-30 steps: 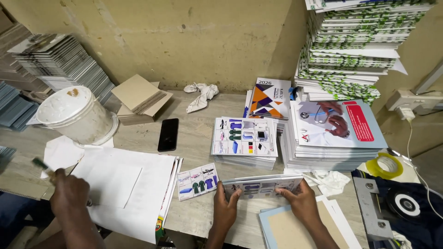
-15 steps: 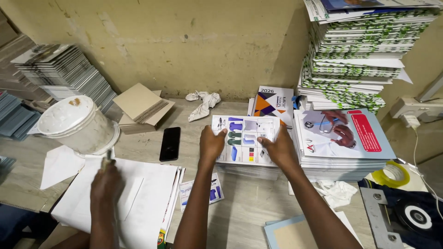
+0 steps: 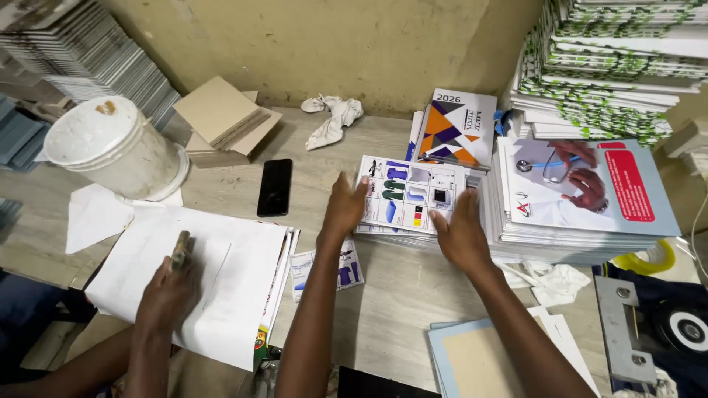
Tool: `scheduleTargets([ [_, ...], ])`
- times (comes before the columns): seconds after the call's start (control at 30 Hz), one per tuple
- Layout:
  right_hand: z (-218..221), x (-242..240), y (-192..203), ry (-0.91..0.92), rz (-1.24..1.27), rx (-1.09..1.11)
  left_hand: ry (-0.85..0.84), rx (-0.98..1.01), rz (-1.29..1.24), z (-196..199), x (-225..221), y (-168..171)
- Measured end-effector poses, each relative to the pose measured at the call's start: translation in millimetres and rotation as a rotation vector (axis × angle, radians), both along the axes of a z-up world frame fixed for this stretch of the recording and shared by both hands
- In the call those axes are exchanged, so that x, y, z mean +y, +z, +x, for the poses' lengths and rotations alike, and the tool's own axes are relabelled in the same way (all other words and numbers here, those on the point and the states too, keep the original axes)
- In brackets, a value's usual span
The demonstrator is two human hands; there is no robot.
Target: The person inserts printed sheets into booklet covers, wipes the covers with a white cloth, and stacks the completed booklets on the table. The person handles multiple booklet covers and printed sheets, organizing them into neat piles.
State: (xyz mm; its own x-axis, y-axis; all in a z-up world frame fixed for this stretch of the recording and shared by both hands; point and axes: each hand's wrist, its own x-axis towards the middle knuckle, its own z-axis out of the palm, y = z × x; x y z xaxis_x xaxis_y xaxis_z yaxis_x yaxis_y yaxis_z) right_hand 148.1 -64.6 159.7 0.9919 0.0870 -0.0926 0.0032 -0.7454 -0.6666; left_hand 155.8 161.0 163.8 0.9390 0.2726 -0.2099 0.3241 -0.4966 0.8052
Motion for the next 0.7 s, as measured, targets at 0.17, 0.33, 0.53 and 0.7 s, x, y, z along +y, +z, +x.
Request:
scheduleTargets([
  [0.17, -101.4, -60.5, -40.1, 0.082, 0.050, -0.011, 0.021, -0.155, 0.396, -30.4, 70.3, -132.7],
  [0.33, -181.7, -113.4, -73.5, -0.261, 0.318, -0.009, -0.139, -0.086, 0.543, -59.1, 64.5, -161.3],
  [0.53, -218.0, -155.6, -86.7, -0.554, 0.456, -0.003, -0.130, 0.003, 0.560, -59.8, 57.4, -151.8],
  [0.7, -214.8, -159.5, -76.6, -0.577, 0.511, 0.266, -0.106, -0.032, 0.233, -102.7, 31.4, -77.9],
])
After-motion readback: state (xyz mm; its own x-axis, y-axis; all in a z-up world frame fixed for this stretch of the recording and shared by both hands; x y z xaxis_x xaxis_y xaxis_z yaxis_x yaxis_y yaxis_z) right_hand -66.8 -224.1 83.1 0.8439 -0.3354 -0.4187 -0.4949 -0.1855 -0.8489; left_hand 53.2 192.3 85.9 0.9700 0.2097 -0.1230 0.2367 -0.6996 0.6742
